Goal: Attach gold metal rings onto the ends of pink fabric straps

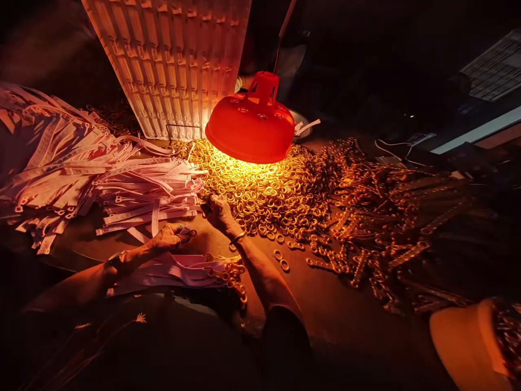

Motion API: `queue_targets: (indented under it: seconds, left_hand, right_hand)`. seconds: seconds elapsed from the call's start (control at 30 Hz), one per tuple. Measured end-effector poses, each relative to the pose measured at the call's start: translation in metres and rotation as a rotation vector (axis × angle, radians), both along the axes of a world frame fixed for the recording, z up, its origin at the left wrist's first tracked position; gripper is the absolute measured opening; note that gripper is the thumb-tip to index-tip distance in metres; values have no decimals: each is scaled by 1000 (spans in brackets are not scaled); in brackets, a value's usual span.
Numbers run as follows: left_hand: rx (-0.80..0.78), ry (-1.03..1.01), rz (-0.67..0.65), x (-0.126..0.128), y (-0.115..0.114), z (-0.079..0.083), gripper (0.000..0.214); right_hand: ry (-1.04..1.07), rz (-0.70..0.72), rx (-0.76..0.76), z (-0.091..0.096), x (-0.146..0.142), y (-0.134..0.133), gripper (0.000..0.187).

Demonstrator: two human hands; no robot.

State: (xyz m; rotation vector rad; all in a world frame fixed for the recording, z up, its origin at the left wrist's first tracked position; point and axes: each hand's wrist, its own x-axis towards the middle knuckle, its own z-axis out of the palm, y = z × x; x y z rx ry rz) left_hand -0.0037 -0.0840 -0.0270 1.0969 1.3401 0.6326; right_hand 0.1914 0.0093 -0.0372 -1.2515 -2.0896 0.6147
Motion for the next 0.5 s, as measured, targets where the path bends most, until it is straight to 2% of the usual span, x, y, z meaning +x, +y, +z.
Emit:
queue_targets:
  seconds: [0.1,0.23,0.33,0.5]
  left_hand:
    - [-18,-80,82,5,-4,-6,19]
    - [63,-144,150,8,-8,-11,23]
    - [-50,-166,177,8,-10,-15,25]
    - [-132,-168,200,9,-8,-15,37]
  right_hand:
    - [-134,-244,92,8,17,57,25]
    - [-327,-404,-2,22,29,115,32]
    - [-476,-412,-62,31,26,136,37]
    - [-558,-368,-76,37,15,142,42]
